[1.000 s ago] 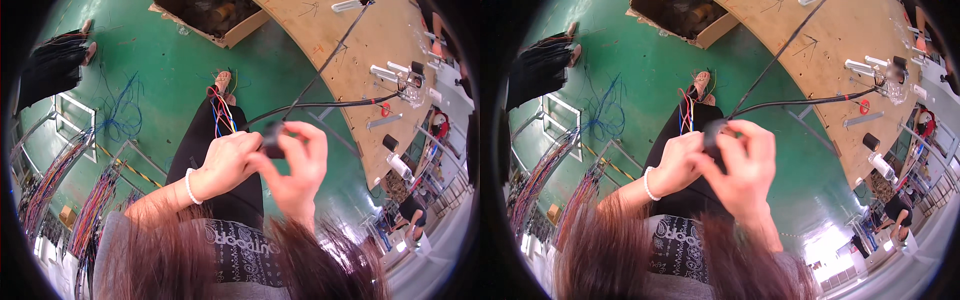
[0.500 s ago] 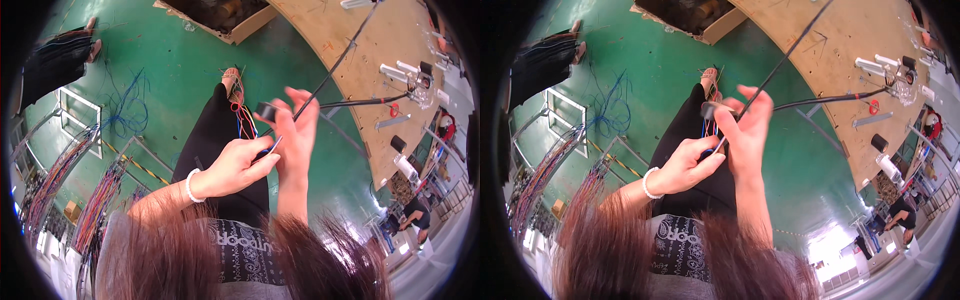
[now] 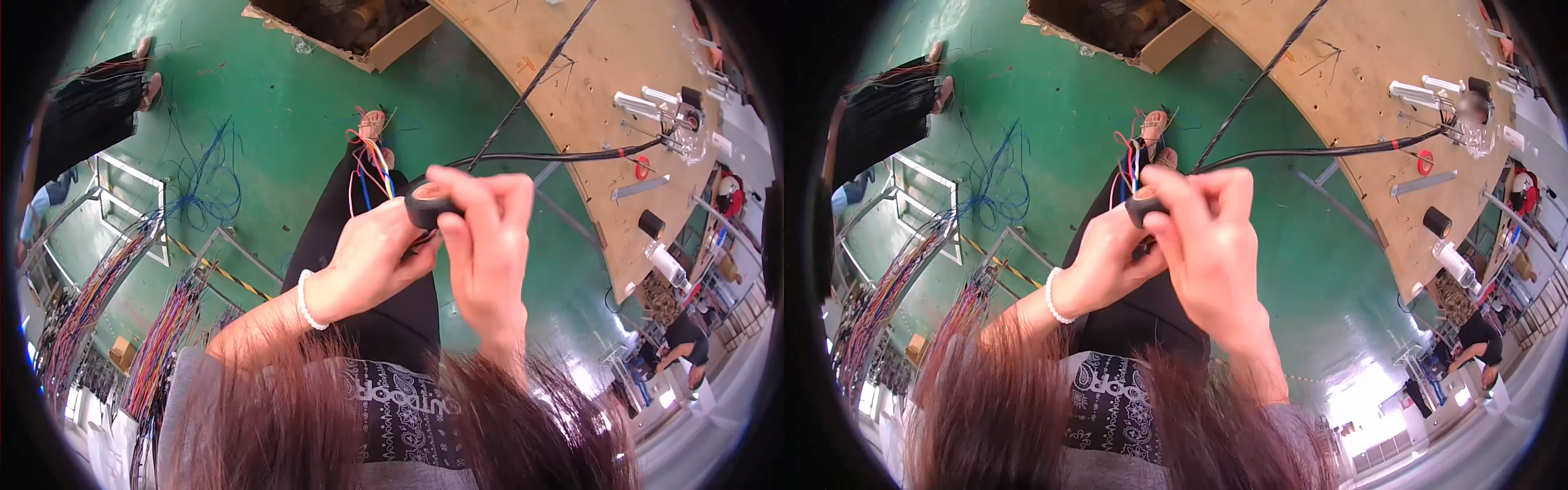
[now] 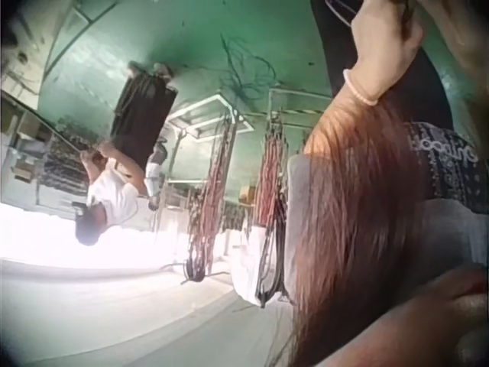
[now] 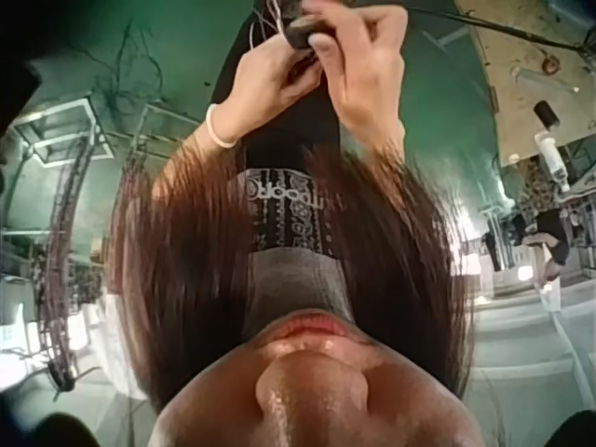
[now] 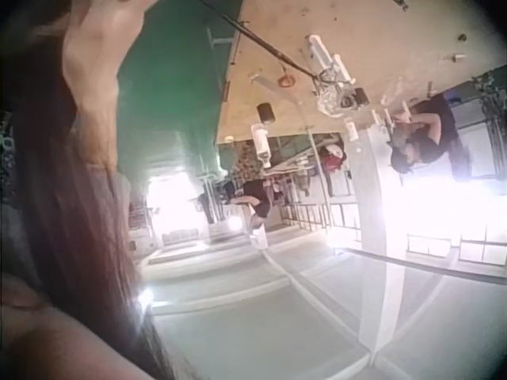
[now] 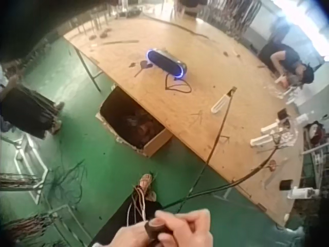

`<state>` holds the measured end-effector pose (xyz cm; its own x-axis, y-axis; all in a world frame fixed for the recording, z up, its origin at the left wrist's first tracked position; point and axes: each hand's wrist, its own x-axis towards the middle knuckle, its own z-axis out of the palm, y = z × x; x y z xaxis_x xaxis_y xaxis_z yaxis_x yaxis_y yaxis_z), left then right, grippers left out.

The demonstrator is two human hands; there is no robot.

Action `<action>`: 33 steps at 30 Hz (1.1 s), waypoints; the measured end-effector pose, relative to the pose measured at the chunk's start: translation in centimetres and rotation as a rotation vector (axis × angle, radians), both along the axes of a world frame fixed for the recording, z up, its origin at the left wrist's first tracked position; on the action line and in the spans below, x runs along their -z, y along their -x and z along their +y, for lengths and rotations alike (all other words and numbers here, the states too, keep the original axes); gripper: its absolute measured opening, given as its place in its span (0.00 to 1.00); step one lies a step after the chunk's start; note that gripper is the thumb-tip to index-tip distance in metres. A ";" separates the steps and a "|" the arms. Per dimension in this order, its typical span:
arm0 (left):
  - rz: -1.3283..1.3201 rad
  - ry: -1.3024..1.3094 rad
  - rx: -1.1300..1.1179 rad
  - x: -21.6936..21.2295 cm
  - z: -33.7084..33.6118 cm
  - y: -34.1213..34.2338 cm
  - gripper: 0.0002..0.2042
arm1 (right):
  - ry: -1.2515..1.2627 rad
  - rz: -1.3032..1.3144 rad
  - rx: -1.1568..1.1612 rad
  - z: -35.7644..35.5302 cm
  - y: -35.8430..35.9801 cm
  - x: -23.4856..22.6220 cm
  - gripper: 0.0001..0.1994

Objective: Wrapping a bundle of electrical wires with black tape and measuring the length using a ruler.

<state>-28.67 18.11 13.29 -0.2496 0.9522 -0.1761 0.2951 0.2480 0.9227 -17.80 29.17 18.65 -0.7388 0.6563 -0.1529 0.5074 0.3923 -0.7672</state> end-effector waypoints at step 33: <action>-0.830 0.259 -0.053 0.0 -1.4 0.6 0.10 | 1.050 0.636 0.496 -3.7 -2.6 7.6 0.10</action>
<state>-29.24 16.70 13.32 0.0122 0.8479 -0.5301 -0.4656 0.4740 0.7474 -15.23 25.47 11.09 -0.5874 0.6592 -0.4694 -0.1347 -0.6516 -0.7465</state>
